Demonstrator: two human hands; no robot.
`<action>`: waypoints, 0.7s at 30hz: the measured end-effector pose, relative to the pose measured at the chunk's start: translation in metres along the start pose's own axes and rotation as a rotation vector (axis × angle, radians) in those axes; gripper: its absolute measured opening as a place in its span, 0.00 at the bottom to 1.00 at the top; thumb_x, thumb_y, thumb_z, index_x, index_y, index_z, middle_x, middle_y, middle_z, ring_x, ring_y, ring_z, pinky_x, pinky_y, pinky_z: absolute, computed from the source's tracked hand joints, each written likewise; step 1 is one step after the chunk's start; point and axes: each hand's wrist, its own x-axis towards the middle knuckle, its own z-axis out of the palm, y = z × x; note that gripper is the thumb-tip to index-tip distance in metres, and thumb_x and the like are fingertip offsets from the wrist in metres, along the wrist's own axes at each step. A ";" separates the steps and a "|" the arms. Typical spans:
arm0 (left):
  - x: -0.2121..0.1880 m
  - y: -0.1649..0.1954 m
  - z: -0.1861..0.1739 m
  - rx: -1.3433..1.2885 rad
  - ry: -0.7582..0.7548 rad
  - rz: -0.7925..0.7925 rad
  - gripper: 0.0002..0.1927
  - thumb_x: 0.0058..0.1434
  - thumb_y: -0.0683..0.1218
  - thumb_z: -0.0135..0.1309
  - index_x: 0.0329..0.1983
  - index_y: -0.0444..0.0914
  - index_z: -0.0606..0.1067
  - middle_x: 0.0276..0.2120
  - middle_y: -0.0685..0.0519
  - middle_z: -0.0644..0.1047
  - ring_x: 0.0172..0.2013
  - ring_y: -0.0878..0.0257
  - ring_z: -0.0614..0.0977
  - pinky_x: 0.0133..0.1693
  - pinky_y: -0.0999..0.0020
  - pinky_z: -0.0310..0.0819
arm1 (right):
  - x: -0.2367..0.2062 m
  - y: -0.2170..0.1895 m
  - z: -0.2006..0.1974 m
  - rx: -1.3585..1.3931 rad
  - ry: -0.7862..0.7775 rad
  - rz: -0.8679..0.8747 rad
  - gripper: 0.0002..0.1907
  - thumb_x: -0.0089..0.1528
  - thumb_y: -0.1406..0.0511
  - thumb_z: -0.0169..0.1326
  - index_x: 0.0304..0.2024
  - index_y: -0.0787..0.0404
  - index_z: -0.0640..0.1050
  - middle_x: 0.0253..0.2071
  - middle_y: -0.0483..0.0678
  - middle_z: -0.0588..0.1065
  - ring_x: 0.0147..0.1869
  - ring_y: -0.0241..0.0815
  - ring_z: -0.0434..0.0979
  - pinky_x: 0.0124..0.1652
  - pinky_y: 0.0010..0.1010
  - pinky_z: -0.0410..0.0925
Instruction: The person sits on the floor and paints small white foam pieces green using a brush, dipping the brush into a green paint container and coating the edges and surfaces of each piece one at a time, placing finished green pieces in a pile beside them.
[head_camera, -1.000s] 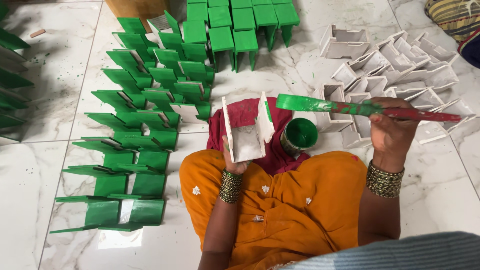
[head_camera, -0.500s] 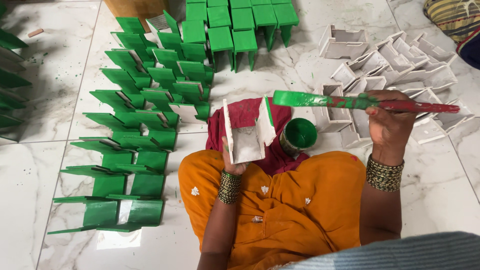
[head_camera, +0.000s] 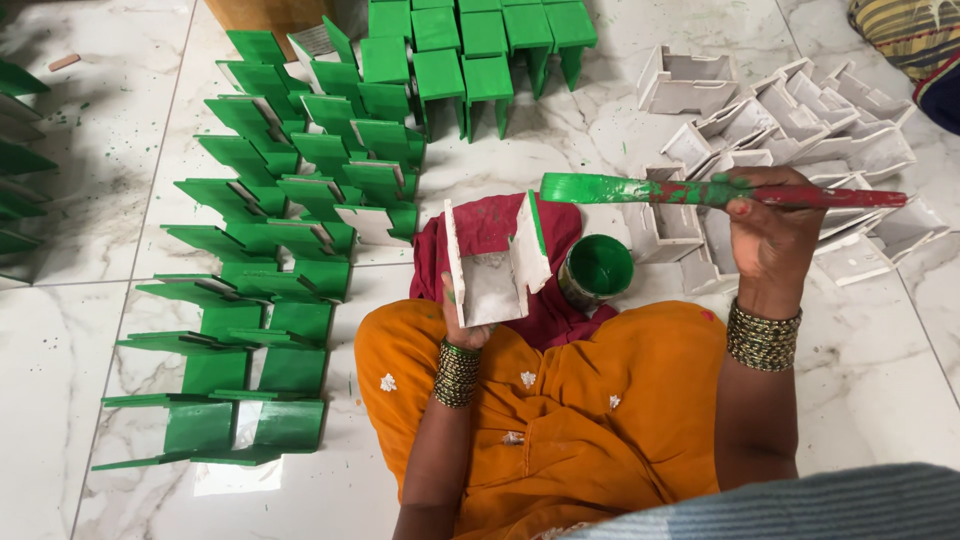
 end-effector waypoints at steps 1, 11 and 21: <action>0.000 0.001 0.000 -0.013 -0.017 -0.017 0.41 0.71 0.71 0.38 0.71 0.36 0.62 0.59 0.42 0.75 0.54 0.49 0.82 0.50 0.52 0.81 | 0.000 0.000 0.000 0.016 0.003 0.008 0.16 0.57 0.79 0.65 0.46 0.72 0.77 0.45 0.60 0.79 0.52 0.52 0.80 0.59 0.42 0.74; 0.000 0.001 -0.005 -0.007 -0.032 0.027 0.40 0.73 0.71 0.38 0.71 0.35 0.63 0.59 0.42 0.76 0.53 0.50 0.82 0.47 0.56 0.82 | -0.010 0.010 -0.010 0.009 0.013 -0.020 0.13 0.59 0.79 0.63 0.45 0.73 0.77 0.46 0.61 0.78 0.50 0.50 0.80 0.59 0.41 0.74; -0.001 0.004 0.011 0.068 0.151 0.006 0.42 0.66 0.73 0.38 0.67 0.37 0.64 0.54 0.47 0.78 0.48 0.54 0.84 0.43 0.59 0.85 | -0.047 0.010 -0.021 -0.026 -0.154 -0.018 0.13 0.56 0.78 0.63 0.43 0.73 0.79 0.42 0.59 0.78 0.50 0.51 0.81 0.53 0.38 0.75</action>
